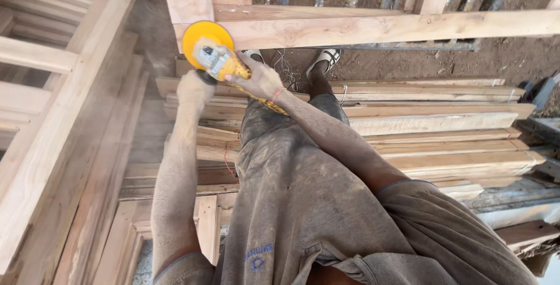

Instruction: The person uses a yellow angle grinder with a sanding disc to smooth the surfaces of a wooden frame. They move the tool along the edges and flat surfaces of the frame, generating sawdust. The person adjusts their position and the frame's orientation to access different areas.

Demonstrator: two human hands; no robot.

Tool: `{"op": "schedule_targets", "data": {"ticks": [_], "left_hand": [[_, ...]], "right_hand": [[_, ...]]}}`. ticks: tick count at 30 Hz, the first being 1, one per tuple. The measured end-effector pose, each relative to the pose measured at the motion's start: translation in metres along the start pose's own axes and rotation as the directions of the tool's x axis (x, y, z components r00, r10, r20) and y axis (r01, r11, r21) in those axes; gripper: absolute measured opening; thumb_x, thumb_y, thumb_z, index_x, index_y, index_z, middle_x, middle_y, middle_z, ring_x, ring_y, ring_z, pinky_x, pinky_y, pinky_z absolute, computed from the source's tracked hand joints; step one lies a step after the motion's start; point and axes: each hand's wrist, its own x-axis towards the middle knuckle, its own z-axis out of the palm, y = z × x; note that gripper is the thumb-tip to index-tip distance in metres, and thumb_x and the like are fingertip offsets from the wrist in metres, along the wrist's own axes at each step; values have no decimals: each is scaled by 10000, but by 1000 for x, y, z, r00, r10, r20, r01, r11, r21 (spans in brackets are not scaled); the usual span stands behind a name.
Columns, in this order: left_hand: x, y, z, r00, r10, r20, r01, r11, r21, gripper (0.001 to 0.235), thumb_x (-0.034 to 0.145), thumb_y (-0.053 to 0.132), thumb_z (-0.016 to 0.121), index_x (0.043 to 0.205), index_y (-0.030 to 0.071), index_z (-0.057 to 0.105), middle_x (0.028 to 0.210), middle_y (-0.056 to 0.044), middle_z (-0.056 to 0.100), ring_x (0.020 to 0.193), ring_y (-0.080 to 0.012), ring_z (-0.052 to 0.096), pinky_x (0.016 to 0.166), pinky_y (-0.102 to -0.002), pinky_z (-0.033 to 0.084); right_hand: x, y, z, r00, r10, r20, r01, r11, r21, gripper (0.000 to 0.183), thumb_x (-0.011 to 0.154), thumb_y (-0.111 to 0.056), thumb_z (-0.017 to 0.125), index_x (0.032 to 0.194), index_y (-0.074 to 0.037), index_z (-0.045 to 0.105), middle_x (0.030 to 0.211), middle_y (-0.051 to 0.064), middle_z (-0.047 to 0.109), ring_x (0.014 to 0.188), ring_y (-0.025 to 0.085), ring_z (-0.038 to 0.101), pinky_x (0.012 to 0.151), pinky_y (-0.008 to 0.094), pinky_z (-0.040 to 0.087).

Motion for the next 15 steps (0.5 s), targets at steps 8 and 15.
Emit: {"op": "schedule_targets", "data": {"ticks": [8, 15], "left_hand": [[-3, 156, 71, 984, 79, 162, -84, 996, 20, 488, 911, 497, 614, 989, 41, 767, 984, -246, 733, 1013, -407, 704, 889, -504, 556], [-1, 313, 142, 944, 163, 286, -199, 975, 100, 402, 881, 398, 633, 1019, 47, 770, 1031, -198, 755, 1017, -356, 728, 884, -462, 577]], "right_hand": [[-71, 104, -106, 981, 127, -147, -115, 990, 87, 944, 819, -714, 681, 1552, -169, 441, 1320, 195, 678, 1233, 329, 662, 1048, 420, 507], [-121, 226, -198, 942, 200, -271, -130, 958, 255, 924, 868, -622, 720, 1538, -62, 418, 1331, 194, 670, 1230, 264, 670, 1035, 388, 530]]}}
